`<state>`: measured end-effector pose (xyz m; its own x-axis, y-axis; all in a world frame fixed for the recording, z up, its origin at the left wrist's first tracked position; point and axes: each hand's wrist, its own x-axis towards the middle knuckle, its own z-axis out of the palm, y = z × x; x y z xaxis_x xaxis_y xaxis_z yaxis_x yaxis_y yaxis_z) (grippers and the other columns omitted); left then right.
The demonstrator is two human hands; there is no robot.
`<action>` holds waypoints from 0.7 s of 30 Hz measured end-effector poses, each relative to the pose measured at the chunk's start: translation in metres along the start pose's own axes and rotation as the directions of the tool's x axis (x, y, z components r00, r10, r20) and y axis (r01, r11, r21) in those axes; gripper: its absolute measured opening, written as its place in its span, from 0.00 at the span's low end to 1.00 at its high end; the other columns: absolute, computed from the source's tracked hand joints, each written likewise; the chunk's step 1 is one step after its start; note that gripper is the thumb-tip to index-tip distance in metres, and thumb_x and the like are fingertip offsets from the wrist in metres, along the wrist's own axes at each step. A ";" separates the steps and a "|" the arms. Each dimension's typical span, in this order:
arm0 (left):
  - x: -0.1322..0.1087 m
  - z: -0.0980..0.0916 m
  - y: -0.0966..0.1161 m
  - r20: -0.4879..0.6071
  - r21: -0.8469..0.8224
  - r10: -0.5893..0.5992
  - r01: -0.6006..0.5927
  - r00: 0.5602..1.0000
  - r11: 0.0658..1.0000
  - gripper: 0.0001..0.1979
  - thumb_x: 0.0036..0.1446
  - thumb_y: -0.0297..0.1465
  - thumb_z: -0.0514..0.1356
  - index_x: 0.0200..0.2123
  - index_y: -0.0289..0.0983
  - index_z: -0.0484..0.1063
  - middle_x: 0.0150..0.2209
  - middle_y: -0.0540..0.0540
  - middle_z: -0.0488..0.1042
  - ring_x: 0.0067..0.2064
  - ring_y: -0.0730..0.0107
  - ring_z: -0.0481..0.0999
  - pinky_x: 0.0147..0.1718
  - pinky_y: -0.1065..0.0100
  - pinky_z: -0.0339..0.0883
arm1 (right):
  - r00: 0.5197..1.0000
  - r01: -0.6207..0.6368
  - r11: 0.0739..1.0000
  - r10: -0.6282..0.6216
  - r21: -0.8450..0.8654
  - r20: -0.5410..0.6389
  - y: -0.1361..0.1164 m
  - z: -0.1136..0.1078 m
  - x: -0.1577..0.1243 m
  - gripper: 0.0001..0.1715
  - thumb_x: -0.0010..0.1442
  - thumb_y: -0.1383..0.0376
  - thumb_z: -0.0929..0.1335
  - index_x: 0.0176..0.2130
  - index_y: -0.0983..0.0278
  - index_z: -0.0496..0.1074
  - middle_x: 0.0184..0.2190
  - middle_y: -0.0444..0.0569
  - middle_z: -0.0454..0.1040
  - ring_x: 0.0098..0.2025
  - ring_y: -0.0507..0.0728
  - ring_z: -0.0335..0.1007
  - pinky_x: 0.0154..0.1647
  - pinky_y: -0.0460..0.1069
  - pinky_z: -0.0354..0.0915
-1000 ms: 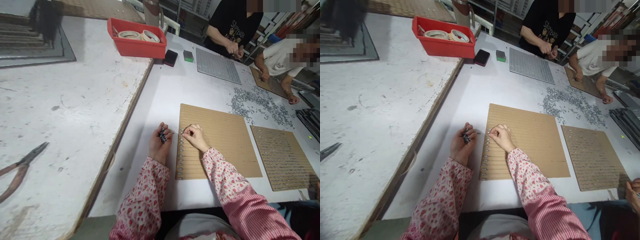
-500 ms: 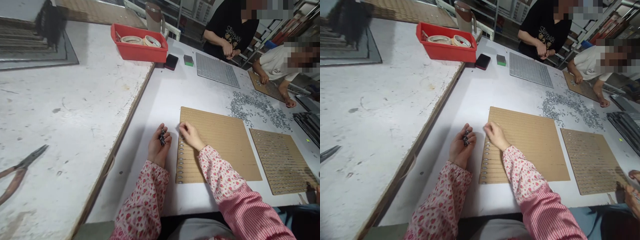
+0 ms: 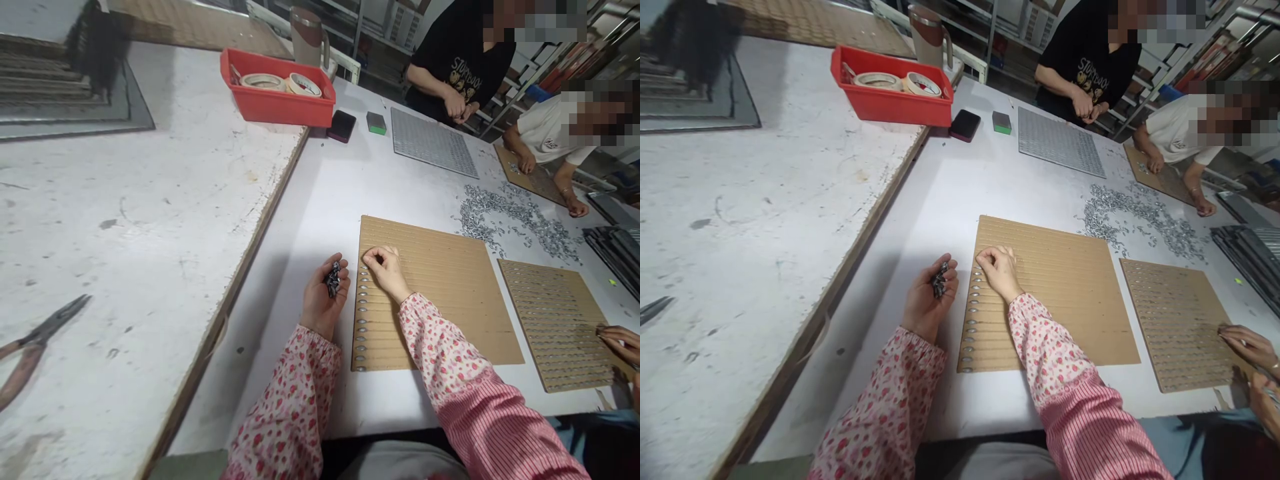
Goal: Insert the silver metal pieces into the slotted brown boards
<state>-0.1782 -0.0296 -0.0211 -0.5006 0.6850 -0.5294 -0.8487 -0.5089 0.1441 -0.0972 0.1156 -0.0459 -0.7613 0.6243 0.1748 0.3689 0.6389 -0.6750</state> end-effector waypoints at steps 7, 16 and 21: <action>0.000 -0.002 -0.004 0.031 0.080 -0.018 0.016 0.999 0.997 0.07 0.54 0.20 0.56 0.36 0.32 0.71 0.27 0.48 0.70 0.22 0.80 0.65 0.16 0.80 0.57 | 0.997 -0.032 0.994 0.025 -0.106 -0.066 -0.001 0.006 -0.001 0.10 0.59 0.60 0.68 0.29 0.62 0.74 0.32 0.47 0.72 0.42 0.58 0.61 0.47 0.52 0.55; 0.002 -0.003 -0.002 0.027 0.117 -0.014 0.010 1.000 0.993 0.09 0.57 0.21 0.52 0.38 0.31 0.71 0.27 0.48 0.69 0.21 0.80 0.64 0.15 0.80 0.57 | 0.998 0.049 0.982 -0.056 -0.184 -0.035 0.002 0.004 -0.002 0.11 0.60 0.59 0.68 0.29 0.62 0.71 0.32 0.47 0.70 0.41 0.57 0.61 0.47 0.51 0.55; -0.008 0.005 0.001 0.035 0.179 -0.057 0.050 0.998 0.983 0.09 0.58 0.19 0.50 0.31 0.33 0.68 0.24 0.52 0.63 0.19 0.82 0.61 0.14 0.82 0.54 | 0.999 -0.031 0.965 0.026 -0.259 -0.025 -0.003 0.014 0.000 0.08 0.60 0.59 0.69 0.33 0.62 0.73 0.36 0.47 0.73 0.44 0.57 0.63 0.48 0.51 0.55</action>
<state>-0.1762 -0.0329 -0.0121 -0.4570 0.7306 -0.5073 -0.8895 -0.3725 0.2647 -0.1057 0.1070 -0.0535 -0.7380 0.6516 0.1756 0.5180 0.7136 -0.4716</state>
